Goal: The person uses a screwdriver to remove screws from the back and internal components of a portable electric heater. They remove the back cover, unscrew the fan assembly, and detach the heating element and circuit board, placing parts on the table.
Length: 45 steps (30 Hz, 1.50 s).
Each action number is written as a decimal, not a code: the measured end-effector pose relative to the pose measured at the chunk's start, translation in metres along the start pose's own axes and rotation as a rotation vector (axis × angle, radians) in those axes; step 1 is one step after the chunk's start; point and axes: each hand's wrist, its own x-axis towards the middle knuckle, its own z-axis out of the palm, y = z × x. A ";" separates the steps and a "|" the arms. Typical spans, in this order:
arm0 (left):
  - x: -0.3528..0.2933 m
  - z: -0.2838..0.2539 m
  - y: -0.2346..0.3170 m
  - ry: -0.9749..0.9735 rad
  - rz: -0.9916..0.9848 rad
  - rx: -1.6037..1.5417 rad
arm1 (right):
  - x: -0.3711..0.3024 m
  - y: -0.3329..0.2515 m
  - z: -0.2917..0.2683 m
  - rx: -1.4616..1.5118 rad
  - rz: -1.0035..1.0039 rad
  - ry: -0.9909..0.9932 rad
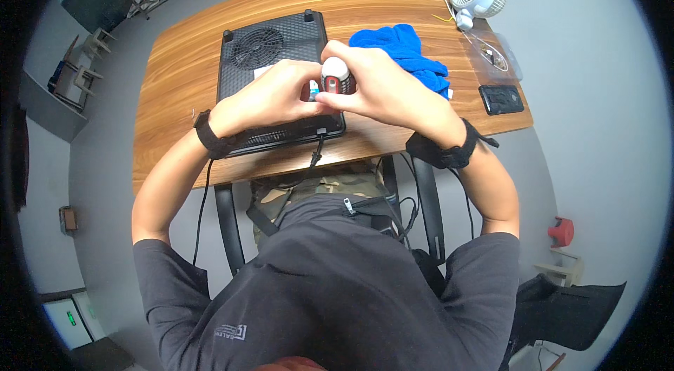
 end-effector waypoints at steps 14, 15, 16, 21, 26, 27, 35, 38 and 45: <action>0.001 0.001 0.006 -0.040 -0.093 -0.012 | -0.003 0.004 0.006 0.031 0.022 0.026; 0.002 -0.001 0.009 -0.056 -0.116 -0.009 | -0.002 0.003 0.005 0.036 0.025 0.027; 0.002 -0.002 0.011 -0.071 -0.139 -0.005 | -0.002 0.003 0.005 0.036 0.026 0.025; 0.000 -0.003 0.009 -0.069 -0.140 0.006 | 0.002 0.001 0.005 0.040 0.038 0.015; 0.000 -0.002 0.012 -0.055 -0.150 -0.027 | 0.003 0.003 0.005 0.027 0.045 0.032; 0.000 -0.001 0.012 -0.059 -0.156 -0.023 | 0.003 0.003 0.006 0.025 0.045 0.042; -0.001 0.010 0.001 -0.006 -0.078 -0.104 | 0.004 0.008 0.008 0.007 0.039 0.059; 0.000 0.007 0.008 -0.020 -0.119 -0.083 | 0.003 0.012 0.007 0.040 0.022 0.055; 0.003 0.016 -0.004 0.036 -0.067 -0.163 | 0.004 0.011 0.006 0.051 0.033 0.061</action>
